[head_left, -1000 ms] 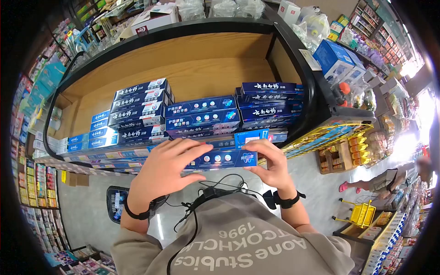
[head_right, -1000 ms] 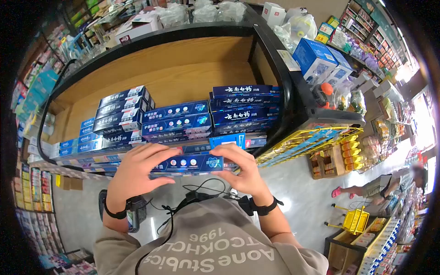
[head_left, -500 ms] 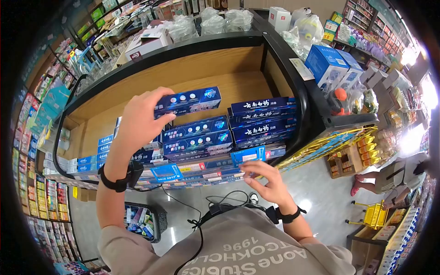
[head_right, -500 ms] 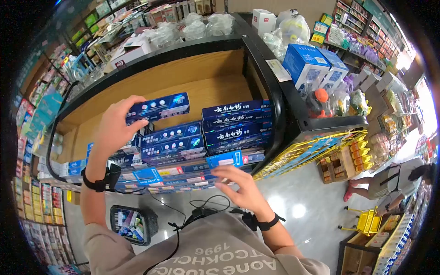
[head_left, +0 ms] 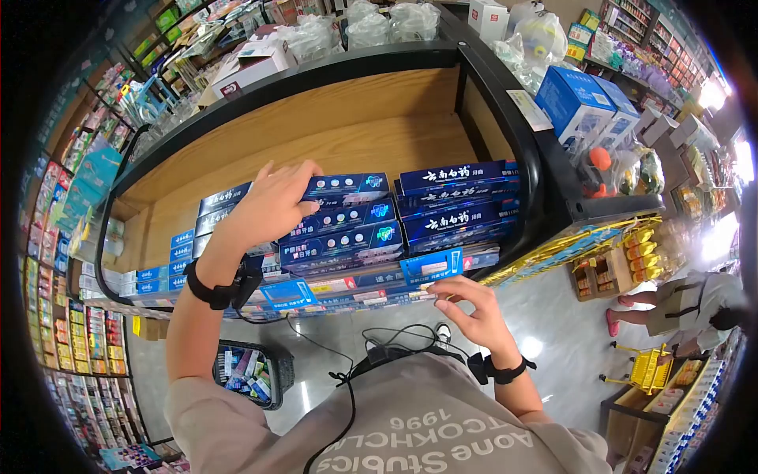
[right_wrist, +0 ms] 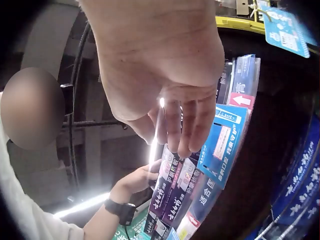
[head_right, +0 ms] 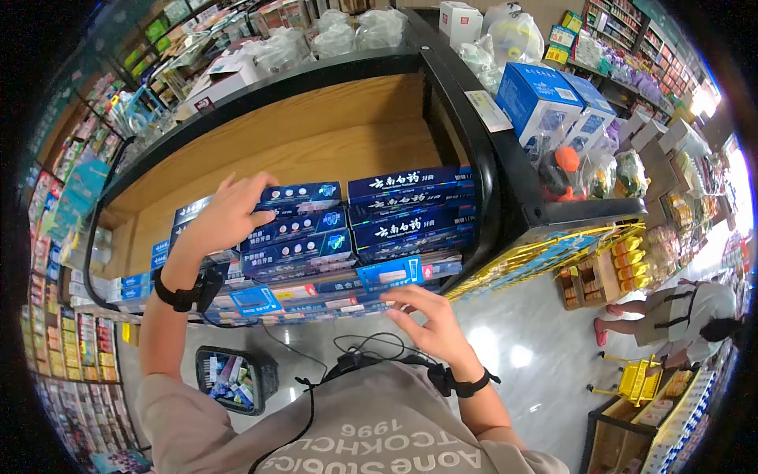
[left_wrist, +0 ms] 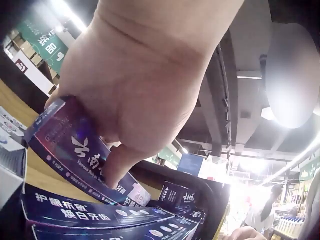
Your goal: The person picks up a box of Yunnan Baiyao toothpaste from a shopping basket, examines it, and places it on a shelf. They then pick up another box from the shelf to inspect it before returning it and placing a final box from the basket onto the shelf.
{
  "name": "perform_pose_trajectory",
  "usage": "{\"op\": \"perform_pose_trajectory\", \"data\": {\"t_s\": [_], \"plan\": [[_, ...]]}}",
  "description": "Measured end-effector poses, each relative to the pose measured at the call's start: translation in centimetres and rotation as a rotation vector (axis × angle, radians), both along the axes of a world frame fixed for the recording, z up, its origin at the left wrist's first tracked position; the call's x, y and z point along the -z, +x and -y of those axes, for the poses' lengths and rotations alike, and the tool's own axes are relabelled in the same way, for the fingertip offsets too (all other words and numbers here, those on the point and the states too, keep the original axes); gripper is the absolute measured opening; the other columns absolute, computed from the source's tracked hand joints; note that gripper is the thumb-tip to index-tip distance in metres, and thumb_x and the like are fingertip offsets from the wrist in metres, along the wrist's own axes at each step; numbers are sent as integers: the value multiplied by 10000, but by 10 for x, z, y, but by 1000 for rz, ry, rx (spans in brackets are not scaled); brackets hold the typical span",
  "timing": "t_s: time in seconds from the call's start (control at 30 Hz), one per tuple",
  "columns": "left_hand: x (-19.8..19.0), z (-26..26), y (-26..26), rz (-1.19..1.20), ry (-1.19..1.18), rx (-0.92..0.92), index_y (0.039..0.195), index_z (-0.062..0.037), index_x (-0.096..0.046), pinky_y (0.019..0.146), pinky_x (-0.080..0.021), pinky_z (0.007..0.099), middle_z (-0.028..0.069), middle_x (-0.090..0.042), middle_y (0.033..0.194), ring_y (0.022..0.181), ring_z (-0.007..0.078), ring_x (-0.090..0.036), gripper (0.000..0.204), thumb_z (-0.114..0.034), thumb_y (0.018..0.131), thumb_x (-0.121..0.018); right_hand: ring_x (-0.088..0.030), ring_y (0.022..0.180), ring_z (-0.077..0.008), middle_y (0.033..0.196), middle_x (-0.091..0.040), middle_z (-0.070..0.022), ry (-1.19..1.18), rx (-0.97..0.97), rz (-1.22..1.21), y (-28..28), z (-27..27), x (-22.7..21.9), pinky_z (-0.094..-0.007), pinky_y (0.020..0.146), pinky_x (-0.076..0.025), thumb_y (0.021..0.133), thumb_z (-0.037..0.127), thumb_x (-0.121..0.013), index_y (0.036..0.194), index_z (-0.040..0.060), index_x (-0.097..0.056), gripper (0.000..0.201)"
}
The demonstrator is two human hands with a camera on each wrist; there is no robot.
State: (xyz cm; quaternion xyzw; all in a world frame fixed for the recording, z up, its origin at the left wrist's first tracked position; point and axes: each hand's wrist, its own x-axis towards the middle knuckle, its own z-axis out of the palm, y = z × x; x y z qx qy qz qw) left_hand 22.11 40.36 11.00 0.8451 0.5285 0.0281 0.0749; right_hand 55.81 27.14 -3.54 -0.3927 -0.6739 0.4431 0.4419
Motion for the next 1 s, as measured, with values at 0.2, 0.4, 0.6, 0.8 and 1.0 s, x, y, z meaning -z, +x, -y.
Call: {"op": "perform_pose_trajectory", "data": {"t_s": [0.2,0.4,0.6,0.8,1.0], "plan": [[-8,-2,12,-30,-124,-31,1307,-96,-506,1241,-202,543,172,-650,1235,1239,348,-580,390,-194,964,-665,-705,951,-228,1128,-742,-125,-75,-45,7,-13,5,-1,-315,783,-569,933,65,-711,1163,11,-728,236],[-4,-11,7,-55,-144,14,1334,-104,-498,1229,-227,532,180,-634,1277,1266,341,-569,413,-190,966,-665,-713,940,-227,1117,-748,-129,-73,-70,-1,-21,6,-3,-314,779,-569,930,57,-711,1155,8,-724,231],[-12,-10,8,59,-253,-27,1358,-85,-474,1109,-380,472,194,-617,1315,1322,386,-520,448,-201,973,-670,-725,920,-219,1116,-756,-119,-94,-69,11,-22,9,1,-314,764,-573,938,67,-709,1148,7,-722,219],[15,-19,-5,130,-294,24,1367,-80,-459,1071,-427,449,225,-606,1335,1291,391,-553,453,-209,985,-665,-726,925,-207,1107,-762,-115,-157,-87,4,-21,11,5,-316,770,-573,951,81,-701,1150,7,-719,213],[18,-23,-7,183,-480,37,1466,-47,-407,1126,-410,413,250,-548,1442,1379,373,-503,591,-233,978,-685,-722,955,-176,1080,-766,-81,-132,-81,16,-26,6,8,-294,764,-563,951,80,-703,1155,26,-733,213]]}}
